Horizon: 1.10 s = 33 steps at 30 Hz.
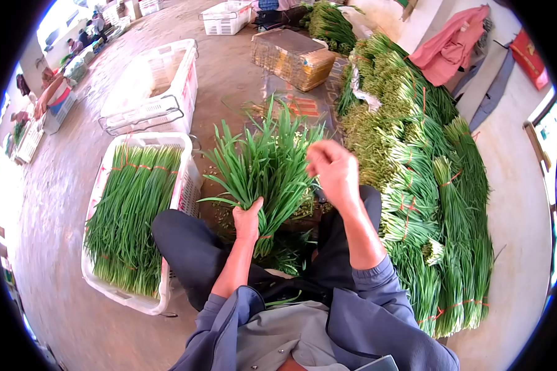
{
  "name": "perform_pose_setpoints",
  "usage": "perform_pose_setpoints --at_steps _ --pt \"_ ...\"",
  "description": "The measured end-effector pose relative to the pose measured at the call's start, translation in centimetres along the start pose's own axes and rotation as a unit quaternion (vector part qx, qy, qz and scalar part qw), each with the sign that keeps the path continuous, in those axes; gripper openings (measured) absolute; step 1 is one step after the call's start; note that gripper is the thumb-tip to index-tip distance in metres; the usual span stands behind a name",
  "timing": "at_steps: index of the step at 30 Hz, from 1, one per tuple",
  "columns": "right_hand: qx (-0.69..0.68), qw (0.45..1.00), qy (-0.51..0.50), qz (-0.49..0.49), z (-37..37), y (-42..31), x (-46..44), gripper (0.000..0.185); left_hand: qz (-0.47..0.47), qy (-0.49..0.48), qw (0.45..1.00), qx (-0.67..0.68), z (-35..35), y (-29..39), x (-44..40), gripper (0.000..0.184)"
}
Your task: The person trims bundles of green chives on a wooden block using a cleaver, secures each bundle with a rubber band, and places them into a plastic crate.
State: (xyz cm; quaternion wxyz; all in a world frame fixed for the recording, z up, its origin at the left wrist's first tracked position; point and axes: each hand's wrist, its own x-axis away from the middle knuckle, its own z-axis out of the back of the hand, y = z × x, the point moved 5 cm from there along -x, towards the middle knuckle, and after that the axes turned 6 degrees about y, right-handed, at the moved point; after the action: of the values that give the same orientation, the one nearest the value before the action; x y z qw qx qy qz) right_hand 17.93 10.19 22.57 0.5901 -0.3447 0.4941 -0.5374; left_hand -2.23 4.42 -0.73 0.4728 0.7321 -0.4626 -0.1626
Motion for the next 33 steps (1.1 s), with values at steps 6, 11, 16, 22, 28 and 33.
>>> perform_pose_setpoints --at_steps 6,11,16,22,28,33 --pt "0.144 0.953 0.041 0.263 2.9 -1.3 -2.8 0.016 0.004 -0.013 1.000 0.014 -1.0 -0.3 1.2 0.028" --pt "0.289 0.908 -0.055 0.298 1.3 2.8 -3.3 0.014 -0.008 -0.021 1.000 -0.002 -1.0 0.0 1.0 0.027" --pt "0.267 0.892 -0.089 0.352 1.3 2.8 -3.6 0.012 -0.005 -0.023 1.000 0.002 -1.3 0.2 1.2 0.025" --pt "-0.079 0.996 -0.045 -0.005 3.3 2.3 -2.4 0.014 -0.002 -0.019 1.000 -0.016 -0.7 -1.4 0.7 0.024" --pt "0.160 0.954 -0.130 0.219 -2.5 4.2 1.3 0.017 0.008 -0.012 1.000 -0.020 -1.3 -1.0 1.2 0.023" --pt "0.181 0.956 -0.138 0.184 -3.9 6.5 1.0 0.022 0.006 -0.008 1.000 -0.026 -0.8 -1.0 1.1 0.023"
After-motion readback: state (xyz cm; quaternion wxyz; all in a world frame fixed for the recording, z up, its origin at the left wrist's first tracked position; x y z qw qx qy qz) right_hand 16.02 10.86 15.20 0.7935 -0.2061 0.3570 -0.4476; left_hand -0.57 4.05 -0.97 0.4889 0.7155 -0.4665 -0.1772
